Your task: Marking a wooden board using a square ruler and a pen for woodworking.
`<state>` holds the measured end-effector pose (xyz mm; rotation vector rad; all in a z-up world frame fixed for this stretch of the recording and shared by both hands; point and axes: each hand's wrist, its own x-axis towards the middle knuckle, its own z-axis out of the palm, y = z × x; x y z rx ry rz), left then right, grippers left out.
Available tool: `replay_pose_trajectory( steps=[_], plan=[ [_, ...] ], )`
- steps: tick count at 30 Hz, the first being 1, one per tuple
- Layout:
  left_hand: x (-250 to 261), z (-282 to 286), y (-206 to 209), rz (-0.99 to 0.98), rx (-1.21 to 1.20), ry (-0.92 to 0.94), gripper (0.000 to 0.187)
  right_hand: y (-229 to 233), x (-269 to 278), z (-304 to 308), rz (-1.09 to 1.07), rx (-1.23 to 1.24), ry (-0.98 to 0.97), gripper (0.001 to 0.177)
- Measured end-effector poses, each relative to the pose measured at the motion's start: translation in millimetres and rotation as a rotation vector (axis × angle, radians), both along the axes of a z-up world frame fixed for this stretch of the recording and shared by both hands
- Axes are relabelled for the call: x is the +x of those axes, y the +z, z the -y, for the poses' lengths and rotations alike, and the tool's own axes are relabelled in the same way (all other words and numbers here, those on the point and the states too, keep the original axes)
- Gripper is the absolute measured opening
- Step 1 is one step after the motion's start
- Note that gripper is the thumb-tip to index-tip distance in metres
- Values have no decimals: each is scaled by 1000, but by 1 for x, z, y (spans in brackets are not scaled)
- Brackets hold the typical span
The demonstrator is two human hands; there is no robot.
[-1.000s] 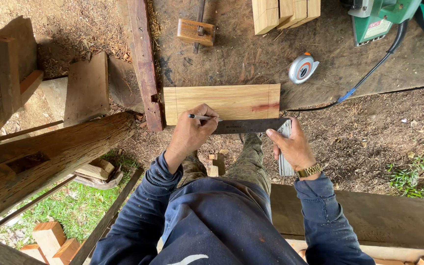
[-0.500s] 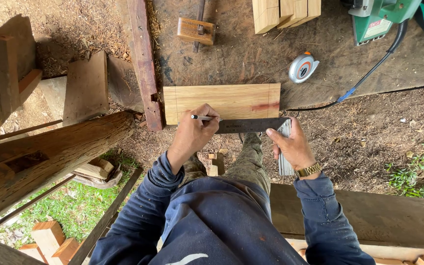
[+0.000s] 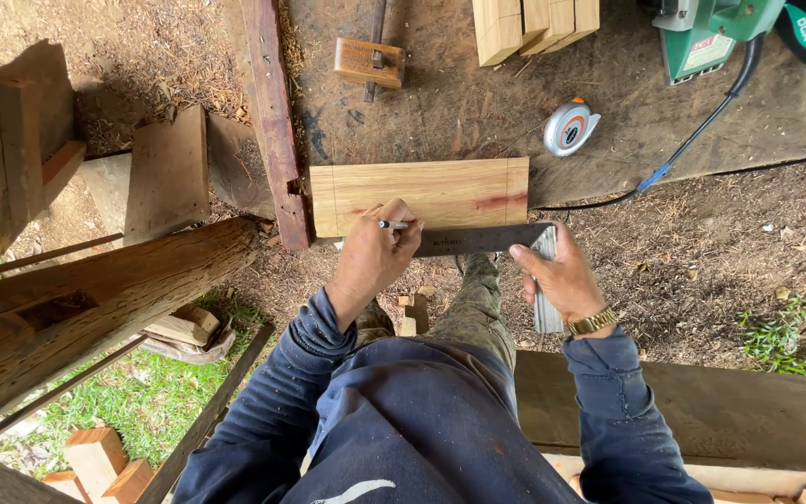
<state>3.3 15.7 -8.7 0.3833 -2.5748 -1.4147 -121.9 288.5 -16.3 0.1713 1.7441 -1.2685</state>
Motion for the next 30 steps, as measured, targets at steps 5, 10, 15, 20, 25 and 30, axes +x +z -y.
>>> replay_pose_trajectory(
  steps=[5, 10, 15, 20, 25, 30],
  plan=[
    [-1, 1, -4, 121, 109, 20, 18, 11, -11, -33, -70, 35, 89, 41],
    [-3, 3, -1, 249, 140, 56, 15, 14, -27, -71, -74, 139, 44, 36],
    [-4, 5, -2, 234, 189, 26, 17, 24, -43, -80, -86, 103, -10, 31],
    [-2, 4, -7, 191, 243, 19, 15, 19, -49, -87, -73, 86, -59, 31],
    [-4, 4, 0, 204, 244, 41, 15, 15, -52, -85, -88, 68, -42, 32],
    [1, 4, -10, 163, 321, 35, 17, 17, -53, -77, -75, 103, -46, 37]
  ],
)
